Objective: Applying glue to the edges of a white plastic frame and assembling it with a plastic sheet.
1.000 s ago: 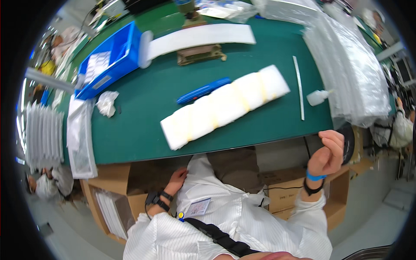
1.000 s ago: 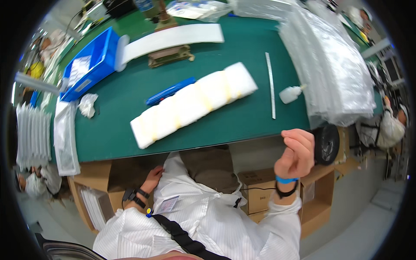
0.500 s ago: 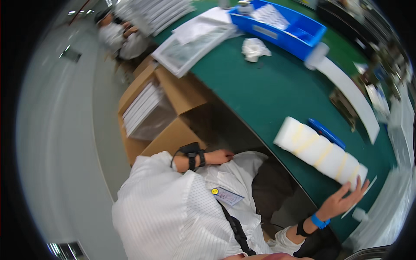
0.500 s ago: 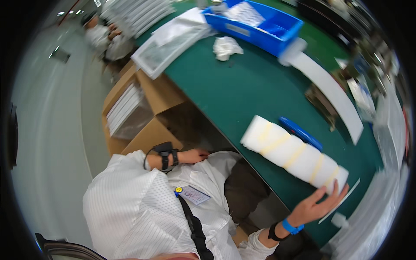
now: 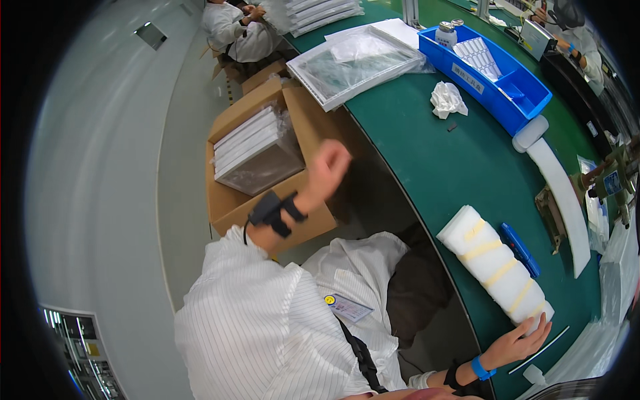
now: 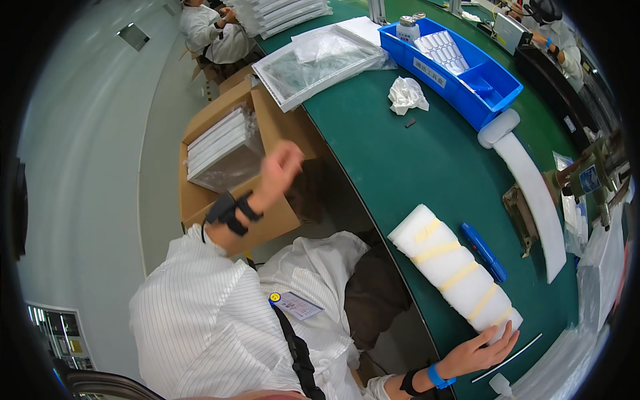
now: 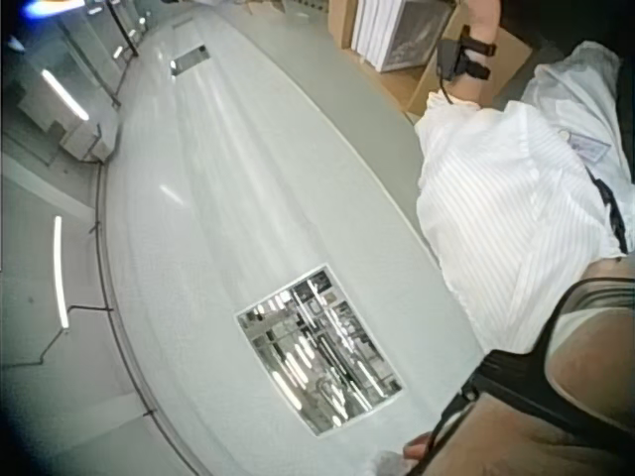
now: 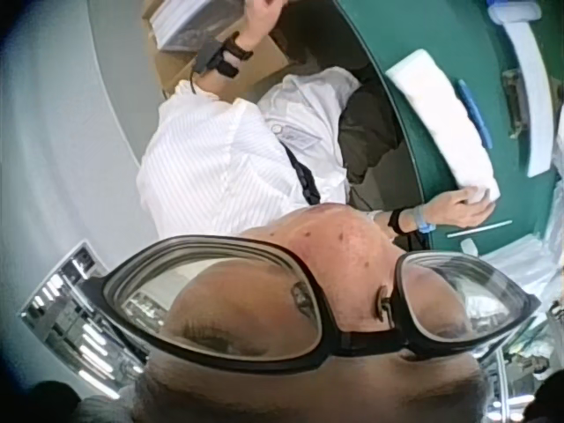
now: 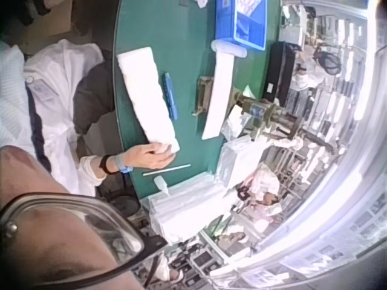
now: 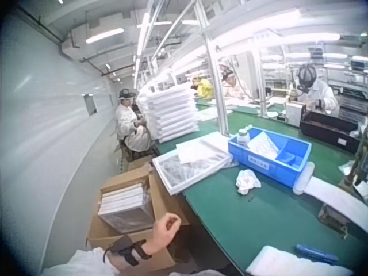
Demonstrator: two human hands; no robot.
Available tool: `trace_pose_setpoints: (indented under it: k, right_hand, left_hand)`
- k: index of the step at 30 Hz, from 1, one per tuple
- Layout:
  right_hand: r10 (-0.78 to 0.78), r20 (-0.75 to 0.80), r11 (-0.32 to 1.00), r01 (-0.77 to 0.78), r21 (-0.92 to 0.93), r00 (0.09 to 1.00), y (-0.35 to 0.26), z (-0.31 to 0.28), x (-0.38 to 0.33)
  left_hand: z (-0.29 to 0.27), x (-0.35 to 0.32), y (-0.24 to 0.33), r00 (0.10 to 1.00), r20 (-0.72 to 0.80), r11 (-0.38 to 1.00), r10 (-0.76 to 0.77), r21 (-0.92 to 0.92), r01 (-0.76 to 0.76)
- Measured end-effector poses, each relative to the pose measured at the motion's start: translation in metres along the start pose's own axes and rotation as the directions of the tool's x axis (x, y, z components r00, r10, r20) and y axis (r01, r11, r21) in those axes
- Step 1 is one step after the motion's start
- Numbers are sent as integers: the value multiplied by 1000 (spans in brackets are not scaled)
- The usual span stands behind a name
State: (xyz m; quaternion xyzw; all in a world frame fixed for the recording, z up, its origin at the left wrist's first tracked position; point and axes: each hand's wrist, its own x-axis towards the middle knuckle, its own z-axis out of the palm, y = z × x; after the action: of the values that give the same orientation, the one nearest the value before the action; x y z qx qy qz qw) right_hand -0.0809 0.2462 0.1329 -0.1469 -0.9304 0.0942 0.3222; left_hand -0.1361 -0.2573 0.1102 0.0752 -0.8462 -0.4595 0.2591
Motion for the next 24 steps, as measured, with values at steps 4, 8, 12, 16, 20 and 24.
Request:
trace_pose_setpoints:
  k: [4, 8, 12, 16, 20, 24]
  right_hand:
    - [27, 8, 998, -27, 55, 1000, 2, 0, -3]
    - [53, 3, 993, -53, 105, 999, -2, 0, -3]
    - [55, 11, 994, -56, 91, 998, -3, -2, -4]
    - [61, 2, 995, -61, 80, 998, -3, -1, -6]
    - [39, -39, 996, -35, 79, 998, -4, 4, -3]
    - [8, -215, 999, 2, 47, 977, -20, -12, -1]
  left_hand:
    - [-41, 118, -29, 768, -425, 862, -479, -392, 321]
    - [-57, 181, -70, 569, 182, 260, -802, -751, 606]
    - [-47, 202, -111, 681, 132, 234, -720, -878, 418]
    - [-35, 203, -97, 693, 105, 238, -714, -894, 380]
    - [-45, 200, -113, 752, 21, 288, -659, -917, 278]
    - [-61, 178, -115, 830, 47, 171, -555, -971, 169]
